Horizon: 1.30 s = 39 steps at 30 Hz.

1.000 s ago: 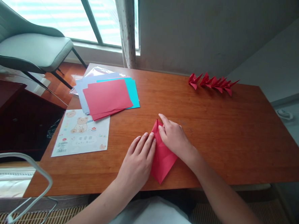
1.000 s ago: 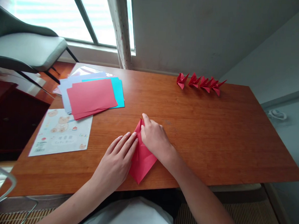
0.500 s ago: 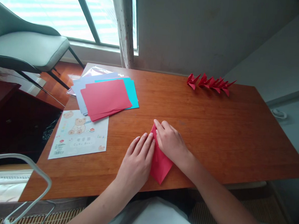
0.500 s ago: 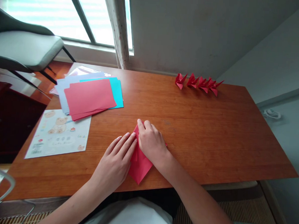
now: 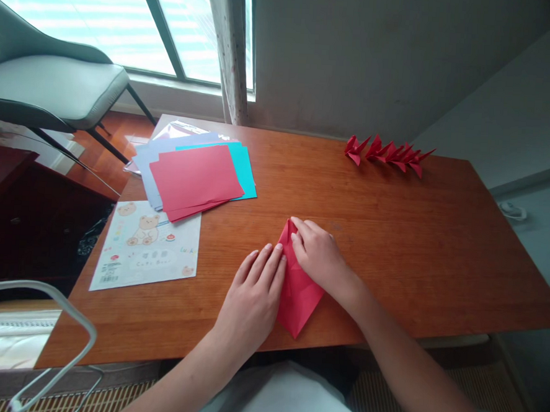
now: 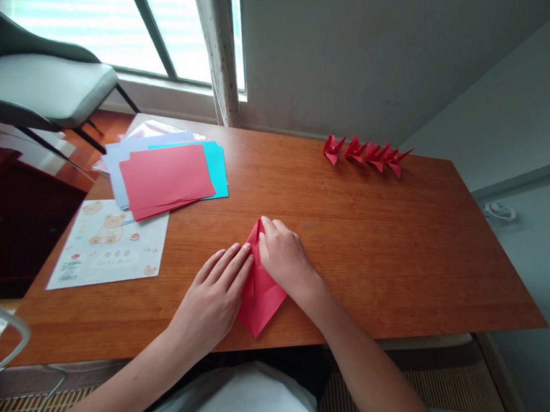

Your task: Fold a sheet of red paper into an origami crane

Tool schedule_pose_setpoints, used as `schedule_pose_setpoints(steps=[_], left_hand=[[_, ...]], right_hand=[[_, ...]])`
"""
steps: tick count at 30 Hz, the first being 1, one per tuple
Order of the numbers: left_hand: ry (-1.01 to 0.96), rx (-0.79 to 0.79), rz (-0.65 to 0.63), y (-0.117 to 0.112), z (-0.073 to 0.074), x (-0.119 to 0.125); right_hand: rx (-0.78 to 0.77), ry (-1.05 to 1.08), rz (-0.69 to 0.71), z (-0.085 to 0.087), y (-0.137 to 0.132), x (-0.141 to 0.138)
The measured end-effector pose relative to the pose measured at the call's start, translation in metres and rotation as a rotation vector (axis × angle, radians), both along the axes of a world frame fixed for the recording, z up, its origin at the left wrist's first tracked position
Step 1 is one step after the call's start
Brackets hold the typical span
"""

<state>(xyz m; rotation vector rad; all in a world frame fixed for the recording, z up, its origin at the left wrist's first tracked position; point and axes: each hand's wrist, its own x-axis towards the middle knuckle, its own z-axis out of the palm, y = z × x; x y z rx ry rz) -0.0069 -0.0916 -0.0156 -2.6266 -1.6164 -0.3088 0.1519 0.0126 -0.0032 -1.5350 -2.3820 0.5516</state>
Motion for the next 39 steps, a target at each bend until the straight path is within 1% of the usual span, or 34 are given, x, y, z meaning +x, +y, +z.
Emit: schedule_pose_setpoints(steps=[3, 6, 9, 11, 13, 19, 26, 39], left_hand=[[0.010, -0.010, 0.002, 0.000, 0.000, 0.000], [0.012, -0.016, 0.003, 0.000, 0.001, 0.000], [0.006, -0.010, 0.006, 0.000, 0.000, -0.001], [0.003, -0.004, 0.006, 0.000, 0.000, -0.001], [0.002, -0.002, 0.003, 0.000, -0.001, -0.001], [0.008, -0.015, 0.005, -0.001, 0.000, 0.000], [0.002, -0.039, 0.000, 0.000, 0.004, -0.001], [0.000, -0.054, -0.002, -0.001, 0.003, 0.000]], right_hand=[[0.010, 0.150, -0.038, 0.001, 0.016, 0.007], [0.013, 0.180, -0.086, 0.003, 0.037, 0.010], [-0.026, 0.190, -0.029, 0.004, 0.054, 0.009], [-0.043, 0.203, 0.007, 0.003, 0.059, 0.008], [-0.051, 0.212, 0.017, 0.002, 0.061, 0.008], [-0.053, 0.181, -0.014, -0.002, 0.061, 0.007], [-0.035, 0.110, -0.049, 0.001, 0.059, 0.004], [-0.014, 0.057, -0.078, 0.002, 0.055, 0.000]])
